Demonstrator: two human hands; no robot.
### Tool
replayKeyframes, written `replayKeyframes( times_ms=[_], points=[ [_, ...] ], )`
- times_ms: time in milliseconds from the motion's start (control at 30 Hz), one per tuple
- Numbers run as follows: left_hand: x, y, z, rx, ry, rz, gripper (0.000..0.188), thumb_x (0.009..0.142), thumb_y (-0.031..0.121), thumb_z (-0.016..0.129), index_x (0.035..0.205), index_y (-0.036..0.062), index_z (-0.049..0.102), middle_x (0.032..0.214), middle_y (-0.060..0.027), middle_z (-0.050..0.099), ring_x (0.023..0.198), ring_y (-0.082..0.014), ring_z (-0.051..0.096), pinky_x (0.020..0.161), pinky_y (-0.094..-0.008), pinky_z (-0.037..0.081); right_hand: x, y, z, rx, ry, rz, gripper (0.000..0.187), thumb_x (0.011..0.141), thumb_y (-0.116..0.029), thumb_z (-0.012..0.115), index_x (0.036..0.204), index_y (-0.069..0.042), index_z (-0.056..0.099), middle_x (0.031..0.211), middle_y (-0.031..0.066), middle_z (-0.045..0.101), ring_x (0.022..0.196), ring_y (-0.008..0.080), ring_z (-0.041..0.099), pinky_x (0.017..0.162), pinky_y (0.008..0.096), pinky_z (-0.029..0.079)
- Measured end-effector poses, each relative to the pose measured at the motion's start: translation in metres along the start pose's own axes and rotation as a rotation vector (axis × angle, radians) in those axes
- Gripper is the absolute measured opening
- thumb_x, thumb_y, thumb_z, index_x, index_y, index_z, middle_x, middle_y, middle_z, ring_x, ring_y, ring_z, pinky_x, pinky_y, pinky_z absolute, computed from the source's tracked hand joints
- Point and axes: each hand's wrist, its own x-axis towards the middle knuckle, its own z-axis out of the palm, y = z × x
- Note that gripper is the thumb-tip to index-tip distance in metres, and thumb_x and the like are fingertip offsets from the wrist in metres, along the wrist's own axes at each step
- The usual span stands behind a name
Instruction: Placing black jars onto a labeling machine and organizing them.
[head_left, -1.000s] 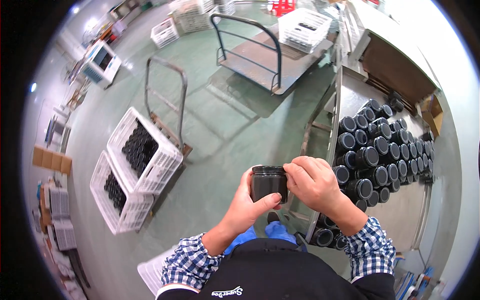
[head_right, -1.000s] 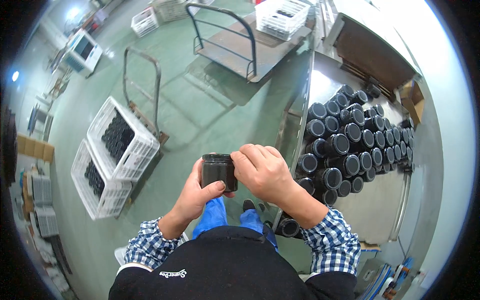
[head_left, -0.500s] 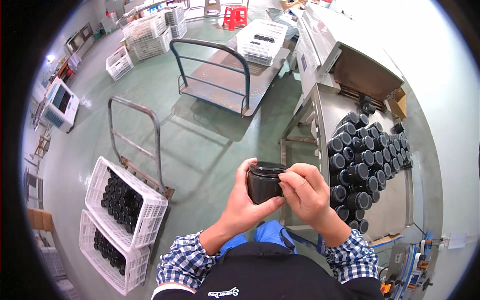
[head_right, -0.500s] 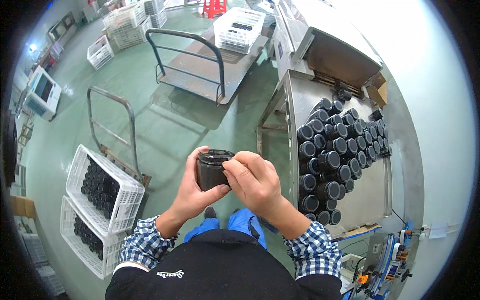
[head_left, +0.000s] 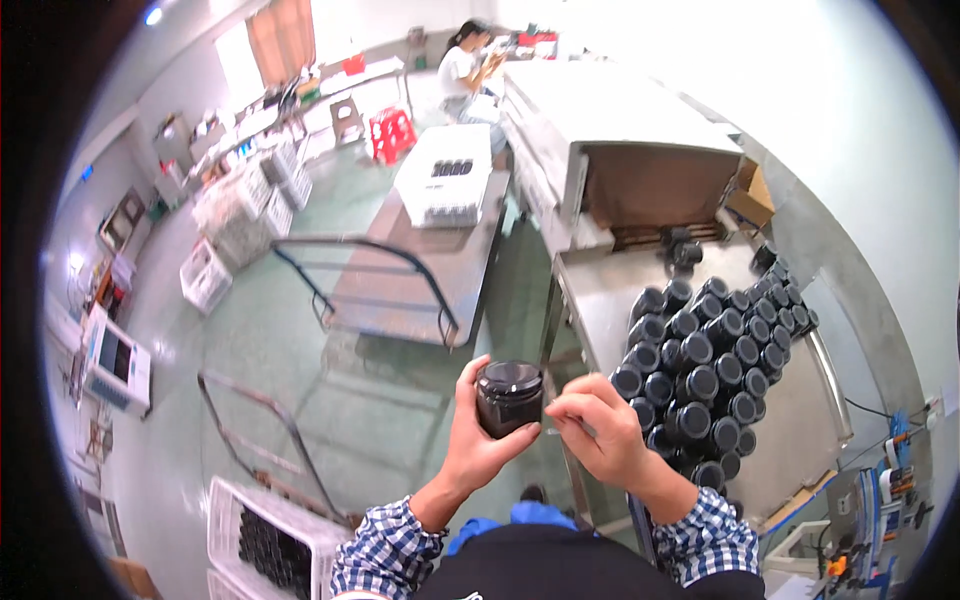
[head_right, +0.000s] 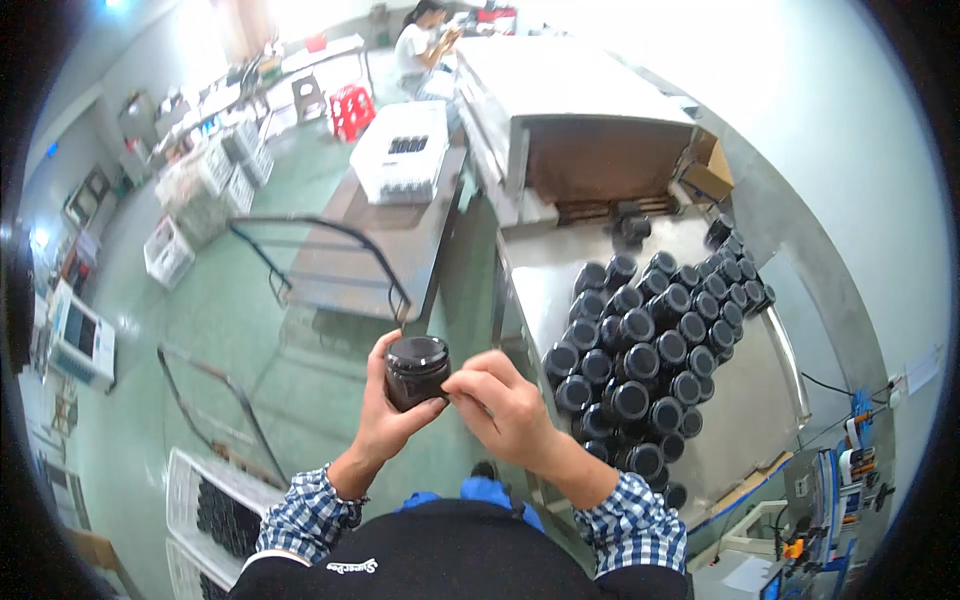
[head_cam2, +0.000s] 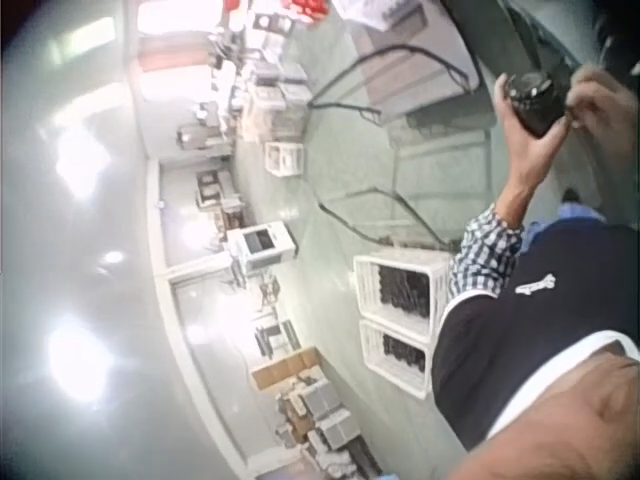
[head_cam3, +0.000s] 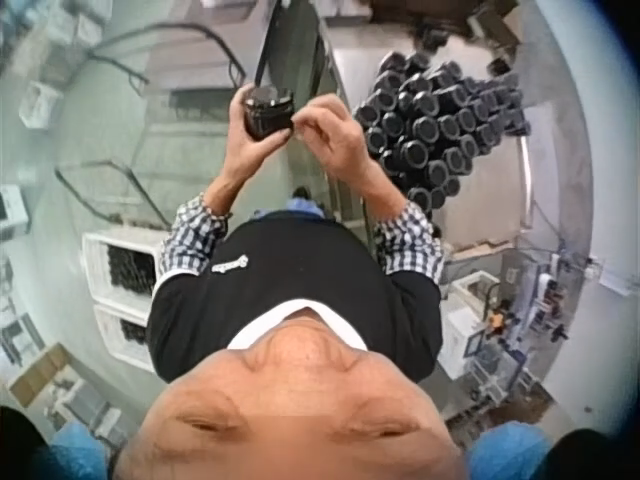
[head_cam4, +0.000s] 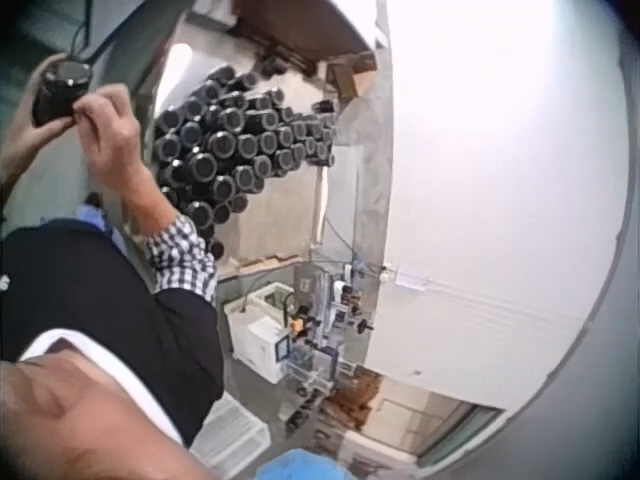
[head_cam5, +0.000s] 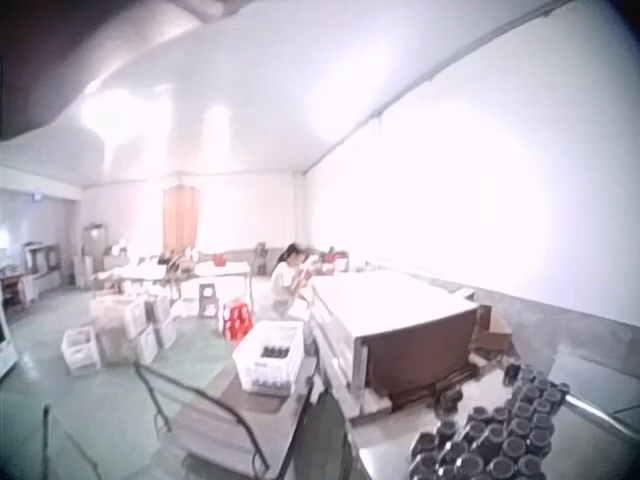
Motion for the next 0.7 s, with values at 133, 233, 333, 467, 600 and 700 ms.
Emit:
replayKeyframes(
  times_ms=[133,233,333,467,600,700],
  points=[
    [0.068,-0.012,0.012,-0.037,-0.015,0.019,0.092,0.070,0.008,0.081,0.142,0.0018,0.023,0.121,-0.0120,0.053,0.111,-0.0188,0.055,0.096,-0.0325,0.044,-0.014,0.025,-0.040,0.110,0.142,0.346,0.023,0.087,0.003,0.060,0.109,0.000,0.062,0.086,0.0046,0.057,0.068,0.0091,0.053,0.061,0.0229,0.045],
    [0.139,-0.026,0.013,0.128,-0.041,0.131,0.083,0.068,0.009,0.082,0.136,-0.0008,0.034,0.120,-0.0101,0.053,0.109,-0.0172,0.054,0.097,-0.0324,0.044,-0.035,0.041,-0.057,0.226,0.276,0.537,0.024,0.087,0.002,0.061,0.111,0.000,0.060,0.082,0.0021,0.055,0.067,0.0060,0.050,0.060,0.0202,0.041],
    [0.222,-0.025,0.028,0.105,-0.095,0.164,0.082,0.069,0.010,0.082,0.135,0.0002,0.033,0.117,-0.0095,0.055,0.107,-0.0176,0.055,0.096,-0.0318,0.044,-0.051,0.052,-0.075,0.109,0.325,0.650,0.022,0.086,0.000,0.062,0.109,-0.001,0.062,0.081,0.0009,0.054,0.068,0.0064,0.050,0.060,0.0207,0.041],
    [0.352,-0.040,0.041,0.193,-0.103,0.326,0.080,0.064,0.019,0.085,0.128,-0.0022,0.043,0.105,-0.0133,0.064,0.095,-0.0209,0.062,0.088,-0.0334,0.049,-0.061,0.068,-0.076,-0.033,0.423,0.667,0.020,0.089,0.003,0.060,0.108,0.002,0.059,0.081,0.0008,0.055,0.066,0.0052,0.055,0.058,0.0196,0.045],
    [0.482,-0.062,0.057,0.419,0.027,0.395,0.081,0.061,0.024,0.087,0.125,-0.0038,0.046,0.106,-0.0166,0.065,0.098,-0.0277,0.064,0.088,-0.0374,0.050,-0.038,0.075,-0.063,0.000,0.630,0.839,0.018,0.087,0.000,0.063,0.105,0.002,0.062,0.081,0.0018,0.057,0.065,0.0060,0.056,0.060,0.0209,0.046],
    [0.566,-0.073,0.070,0.454,-0.001,0.401,0.082,0.060,0.028,0.087,0.124,-0.0018,0.046,0.115,-0.0192,0.058,0.110,-0.0319,0.057,0.095,-0.0392,0.045,-0.012,0.091,-0.050,0.015,0.724,0.881,0.019,0.091,-0.007,0.065,0.110,-0.003,0.063,0.084,-0.0004,0.063,0.073,0.0048,0.057,0.065,0.0197,0.047]
  ],
)
